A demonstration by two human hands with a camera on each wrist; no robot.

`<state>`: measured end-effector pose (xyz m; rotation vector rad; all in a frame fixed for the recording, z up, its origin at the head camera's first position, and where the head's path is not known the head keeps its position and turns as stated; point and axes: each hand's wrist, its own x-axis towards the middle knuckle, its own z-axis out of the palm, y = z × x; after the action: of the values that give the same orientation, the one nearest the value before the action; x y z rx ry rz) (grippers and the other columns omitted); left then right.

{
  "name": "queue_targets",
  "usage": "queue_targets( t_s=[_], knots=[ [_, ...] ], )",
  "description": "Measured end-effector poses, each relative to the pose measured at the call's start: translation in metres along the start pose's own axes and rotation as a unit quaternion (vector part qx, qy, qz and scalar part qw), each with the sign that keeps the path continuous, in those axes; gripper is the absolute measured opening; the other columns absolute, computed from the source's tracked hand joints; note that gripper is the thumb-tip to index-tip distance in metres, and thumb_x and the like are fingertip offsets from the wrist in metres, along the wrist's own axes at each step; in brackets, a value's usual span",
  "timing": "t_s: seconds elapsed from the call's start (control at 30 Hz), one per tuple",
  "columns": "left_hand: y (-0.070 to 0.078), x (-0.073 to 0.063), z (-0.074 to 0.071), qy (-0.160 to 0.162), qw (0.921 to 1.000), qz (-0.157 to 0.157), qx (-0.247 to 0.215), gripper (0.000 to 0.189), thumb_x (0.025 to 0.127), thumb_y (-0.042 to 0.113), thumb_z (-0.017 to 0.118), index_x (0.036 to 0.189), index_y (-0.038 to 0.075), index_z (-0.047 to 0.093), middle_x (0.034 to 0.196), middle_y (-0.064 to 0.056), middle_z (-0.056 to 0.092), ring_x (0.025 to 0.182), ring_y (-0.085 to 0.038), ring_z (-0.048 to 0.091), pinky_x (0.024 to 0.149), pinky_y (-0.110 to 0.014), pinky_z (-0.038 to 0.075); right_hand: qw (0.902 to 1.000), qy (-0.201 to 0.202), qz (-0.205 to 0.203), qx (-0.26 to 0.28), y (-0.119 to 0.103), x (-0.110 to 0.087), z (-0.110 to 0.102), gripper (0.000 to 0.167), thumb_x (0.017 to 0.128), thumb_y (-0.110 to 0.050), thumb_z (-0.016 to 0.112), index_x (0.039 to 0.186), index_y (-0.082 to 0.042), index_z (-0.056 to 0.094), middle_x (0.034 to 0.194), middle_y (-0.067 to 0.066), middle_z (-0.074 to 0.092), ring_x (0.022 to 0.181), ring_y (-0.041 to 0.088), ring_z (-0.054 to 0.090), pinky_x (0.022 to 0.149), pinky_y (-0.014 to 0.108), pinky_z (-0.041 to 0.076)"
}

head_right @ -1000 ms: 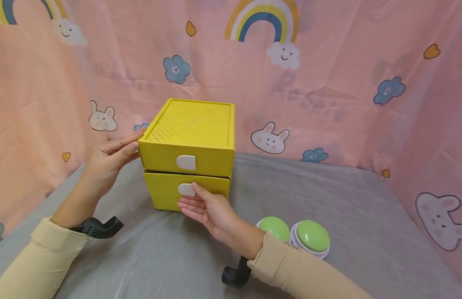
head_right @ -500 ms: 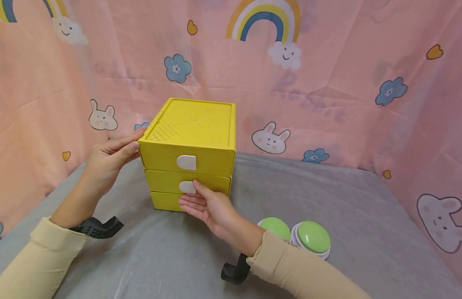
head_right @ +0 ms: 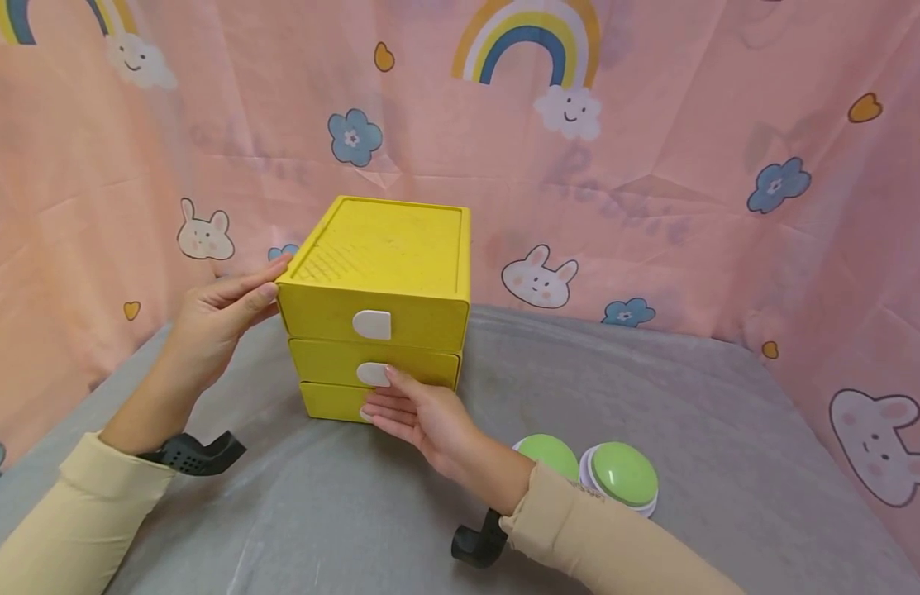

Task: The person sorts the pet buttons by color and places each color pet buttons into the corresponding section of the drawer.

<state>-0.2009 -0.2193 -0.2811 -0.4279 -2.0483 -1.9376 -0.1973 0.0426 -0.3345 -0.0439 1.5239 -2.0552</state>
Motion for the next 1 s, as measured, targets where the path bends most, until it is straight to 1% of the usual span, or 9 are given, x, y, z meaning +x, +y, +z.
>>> queue_targets(
  t_s=[0.2,0.43,0.57,0.77,1.0],
  knots=[
    [0.0,0.0,0.0,0.001,1.0,-0.008,0.005,0.045,0.098,0.024,0.064,0.138,0.005,0.057,0.147,-0.002,0.054,0.142,-0.012,0.046,0.097,-0.018,0.054,0.9995,-0.004,0.012,-0.028,0.005,-0.004,-0.009,0.05,0.104,-0.027,0.053,0.134,0.012,0.05,0.111,0.012,0.073,0.101,0.017,0.072,0.097,0.031,0.058],
    [0.0,0.0,0.0,0.001,1.0,-0.004,0.0,0.045,0.098,0.023,0.063,0.138,0.003,0.057,0.147,-0.003,0.054,0.141,-0.013,0.046,0.096,-0.017,0.054,0.9986,-0.01,0.015,-0.05,0.009,-0.003,-0.017,0.046,0.103,-0.024,0.055,0.131,0.012,0.052,0.105,0.008,0.074,0.099,0.015,0.072,0.096,0.03,0.058],
    [0.0,0.0,0.0,0.002,1.0,-0.005,-0.001,0.045,0.098,0.024,0.064,0.138,0.003,0.057,0.147,-0.003,0.054,0.141,-0.012,0.047,0.097,-0.018,0.054,0.9983,-0.006,0.025,-0.053,0.011,-0.002,-0.021,0.045,0.103,-0.024,0.057,0.129,0.013,0.053,0.105,0.009,0.074,0.098,0.016,0.072,0.094,0.03,0.059],
    [0.001,0.0,0.001,0.003,1.0,-0.005,-0.001,0.045,0.098,0.025,0.064,0.138,0.004,0.058,0.145,0.0,0.056,0.14,-0.012,0.047,0.097,-0.018,0.054,0.9968,-0.009,0.056,-0.055,0.014,0.0,-0.025,0.051,0.103,-0.029,0.056,0.131,0.014,0.052,0.103,0.01,0.074,0.094,0.017,0.073,0.092,0.031,0.06],
    [0.001,0.0,0.0,0.002,1.0,0.001,-0.005,0.045,0.098,0.023,0.063,0.137,0.002,0.058,0.145,-0.001,0.056,0.139,-0.01,0.048,0.097,-0.018,0.054,0.994,-0.007,0.083,-0.07,0.018,0.004,-0.028,0.054,0.104,-0.031,0.054,0.133,0.014,0.05,0.111,0.016,0.072,0.095,0.018,0.072,0.092,0.03,0.06]
  ],
)
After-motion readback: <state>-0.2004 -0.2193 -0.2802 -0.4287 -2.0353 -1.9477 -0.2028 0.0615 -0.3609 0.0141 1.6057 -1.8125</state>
